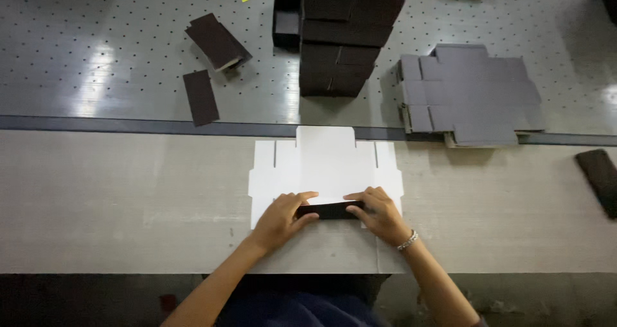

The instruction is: The person assembles small rectangular boxes from flat white cardboard sheets on a perforated metal workbench. They fold the flaps of the cardboard along pre-scored lines to form the box shape and then stack the finished boxes with others nearby.

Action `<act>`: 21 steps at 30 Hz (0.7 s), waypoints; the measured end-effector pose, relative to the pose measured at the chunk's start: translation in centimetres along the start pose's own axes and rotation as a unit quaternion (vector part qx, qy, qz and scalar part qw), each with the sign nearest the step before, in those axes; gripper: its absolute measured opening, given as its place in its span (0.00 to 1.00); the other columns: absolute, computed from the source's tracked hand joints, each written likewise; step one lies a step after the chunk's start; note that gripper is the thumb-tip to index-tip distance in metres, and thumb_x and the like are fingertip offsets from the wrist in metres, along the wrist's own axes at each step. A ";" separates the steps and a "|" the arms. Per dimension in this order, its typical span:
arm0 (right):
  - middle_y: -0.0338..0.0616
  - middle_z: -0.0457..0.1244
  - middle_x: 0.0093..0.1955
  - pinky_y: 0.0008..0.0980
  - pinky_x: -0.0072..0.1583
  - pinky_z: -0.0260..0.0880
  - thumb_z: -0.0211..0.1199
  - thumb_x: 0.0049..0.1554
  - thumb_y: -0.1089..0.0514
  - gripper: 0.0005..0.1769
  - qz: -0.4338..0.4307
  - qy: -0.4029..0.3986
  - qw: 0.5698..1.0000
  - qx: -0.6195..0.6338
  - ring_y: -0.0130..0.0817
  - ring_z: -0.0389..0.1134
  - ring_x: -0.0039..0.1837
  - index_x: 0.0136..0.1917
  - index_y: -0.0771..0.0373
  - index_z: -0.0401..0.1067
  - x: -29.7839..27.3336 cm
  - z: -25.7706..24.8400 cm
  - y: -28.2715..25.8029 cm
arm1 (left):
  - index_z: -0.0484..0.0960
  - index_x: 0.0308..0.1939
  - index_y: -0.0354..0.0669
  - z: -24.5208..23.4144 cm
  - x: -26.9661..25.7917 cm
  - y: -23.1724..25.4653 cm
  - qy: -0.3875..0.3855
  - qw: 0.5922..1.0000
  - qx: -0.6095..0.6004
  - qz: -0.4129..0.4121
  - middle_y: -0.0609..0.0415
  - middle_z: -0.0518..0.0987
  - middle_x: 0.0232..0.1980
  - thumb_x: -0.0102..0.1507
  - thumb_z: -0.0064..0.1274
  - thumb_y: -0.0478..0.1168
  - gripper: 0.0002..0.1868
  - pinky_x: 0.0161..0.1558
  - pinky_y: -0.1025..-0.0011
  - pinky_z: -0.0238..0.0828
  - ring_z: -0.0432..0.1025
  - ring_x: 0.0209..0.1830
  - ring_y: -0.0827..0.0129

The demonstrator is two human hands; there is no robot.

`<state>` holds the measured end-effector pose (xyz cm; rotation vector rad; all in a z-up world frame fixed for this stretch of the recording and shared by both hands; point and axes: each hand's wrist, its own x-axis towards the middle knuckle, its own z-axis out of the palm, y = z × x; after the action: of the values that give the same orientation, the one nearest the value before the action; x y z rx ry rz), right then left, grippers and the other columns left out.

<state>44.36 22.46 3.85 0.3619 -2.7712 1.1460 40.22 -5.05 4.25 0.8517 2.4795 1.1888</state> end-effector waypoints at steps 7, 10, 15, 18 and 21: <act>0.46 0.66 0.34 0.40 0.49 0.69 0.70 0.55 0.50 0.16 0.032 0.000 0.999 -0.020 0.43 0.67 0.39 0.55 0.56 0.79 0.2 1.4 -2.1 | 0.74 0.65 0.51 -1.9 -0.8 -1.1 -0.014 1.000 -0.018 0.022 0.46 0.81 0.39 0.67 0.52 0.55 0.25 0.54 0.55 0.72 0.76 0.45 0.51; 0.41 0.68 0.36 0.36 0.52 0.70 0.69 0.55 0.48 0.16 0.019 0.012 1.000 -0.006 0.38 0.69 0.40 0.55 0.52 0.79 0.5 3.6 -3.3 | 0.72 0.68 0.52 -3.6 -2.2 -2.2 0.004 1.000 0.003 -0.002 0.48 0.81 0.40 0.68 0.52 0.53 0.26 0.53 0.55 0.72 0.76 0.45 0.51; 0.38 0.64 0.31 0.33 0.51 0.70 0.71 0.54 0.49 0.18 0.049 0.023 0.999 -0.004 0.36 0.67 0.36 0.58 0.48 0.77 1.9 7.6 -7.6 | 0.69 0.68 0.58 -6.6 -5.2 -5.2 -0.005 1.000 -0.015 0.003 0.50 0.76 0.51 0.70 0.44 0.53 0.22 0.52 0.55 0.74 0.76 0.47 0.52; 0.50 0.65 0.33 0.48 0.50 0.69 0.70 0.56 0.46 0.18 0.053 0.039 0.998 0.001 0.52 0.68 0.38 0.53 0.57 0.72 2.7 10.1 -6.7 | 0.74 0.65 0.58 -6.9 -5.7 -7.7 0.026 0.999 0.027 0.021 0.50 0.69 0.59 0.70 0.44 0.59 0.23 0.56 0.49 0.75 0.76 0.50 0.46; 0.41 0.61 0.54 0.43 0.54 0.71 0.69 0.56 0.54 0.17 0.028 0.044 0.999 -0.005 0.39 0.69 0.43 0.59 0.50 0.73 2.5 9.4 -7.7 | 0.72 0.68 0.59 -7.4 -5.8 -6.2 0.042 0.997 -0.005 0.067 0.50 0.66 0.58 0.71 0.44 0.53 0.21 0.50 0.52 0.77 0.77 0.42 0.50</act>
<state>43.86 10.08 2.97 0.2275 -2.7261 1.1310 38.98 -16.24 3.99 0.9990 2.5144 1.3035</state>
